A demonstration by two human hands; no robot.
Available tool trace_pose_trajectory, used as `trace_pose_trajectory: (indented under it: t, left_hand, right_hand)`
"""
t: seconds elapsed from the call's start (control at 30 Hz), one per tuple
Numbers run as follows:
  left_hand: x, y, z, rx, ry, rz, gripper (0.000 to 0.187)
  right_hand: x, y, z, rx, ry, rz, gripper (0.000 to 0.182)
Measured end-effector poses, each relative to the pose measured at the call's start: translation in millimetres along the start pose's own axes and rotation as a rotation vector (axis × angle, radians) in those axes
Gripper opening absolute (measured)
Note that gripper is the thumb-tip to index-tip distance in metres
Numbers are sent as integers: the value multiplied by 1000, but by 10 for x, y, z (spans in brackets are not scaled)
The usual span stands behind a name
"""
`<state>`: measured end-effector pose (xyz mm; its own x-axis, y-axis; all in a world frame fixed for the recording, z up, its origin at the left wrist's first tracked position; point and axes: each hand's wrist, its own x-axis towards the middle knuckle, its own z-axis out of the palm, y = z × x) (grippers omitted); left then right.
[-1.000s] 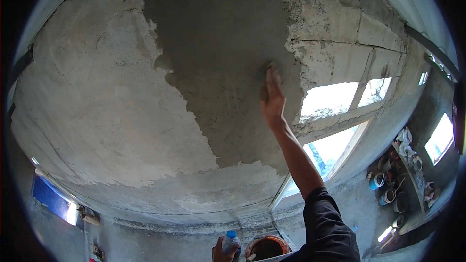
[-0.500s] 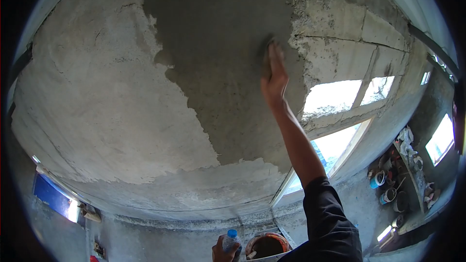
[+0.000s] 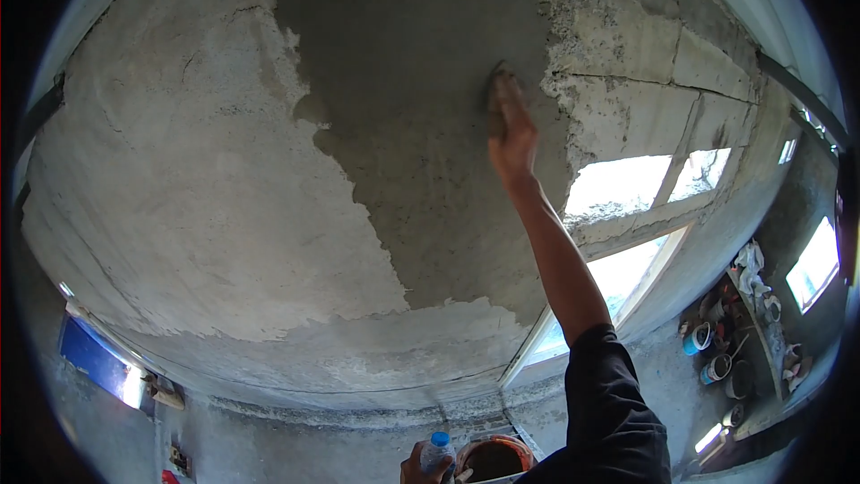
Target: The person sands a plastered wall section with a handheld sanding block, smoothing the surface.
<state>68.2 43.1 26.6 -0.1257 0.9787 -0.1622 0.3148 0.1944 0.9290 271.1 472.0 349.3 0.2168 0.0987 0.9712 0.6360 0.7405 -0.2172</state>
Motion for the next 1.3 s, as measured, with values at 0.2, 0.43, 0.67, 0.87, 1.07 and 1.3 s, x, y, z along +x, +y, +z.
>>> trace_pose_trajectory:
  t: [0.2, 0.43, 0.67, 0.87, 1.07, 1.3]
  left_hand:
    - [36, -82, -6, 2, 59, 12, 67]
    - [-32, 257, -117, 478, 74, 382, 66]
    - [-36, 387, -76, 38, 42, 69, 64]
    - [-66, 619, -131, 50, 4, -4, 64]
    - [-24, 758, -180, 39, -23, -45, 62]
    - [-17, 451, -119, 150, 33, -7, 66]
  right_hand:
    - [-588, -156, 11, 101, -371, -118, 52]
    - [26, 111, 52, -41, 24, -91, 50]
    - [-439, -212, -87, 47, -488, -190, 47]
    - [-2, 56, 44, -110, 43, -129, 47]
    - [-551, -145, -74, 163, -597, -175, 67]
    - [-11, 58, 9, 95, -62, -102, 55]
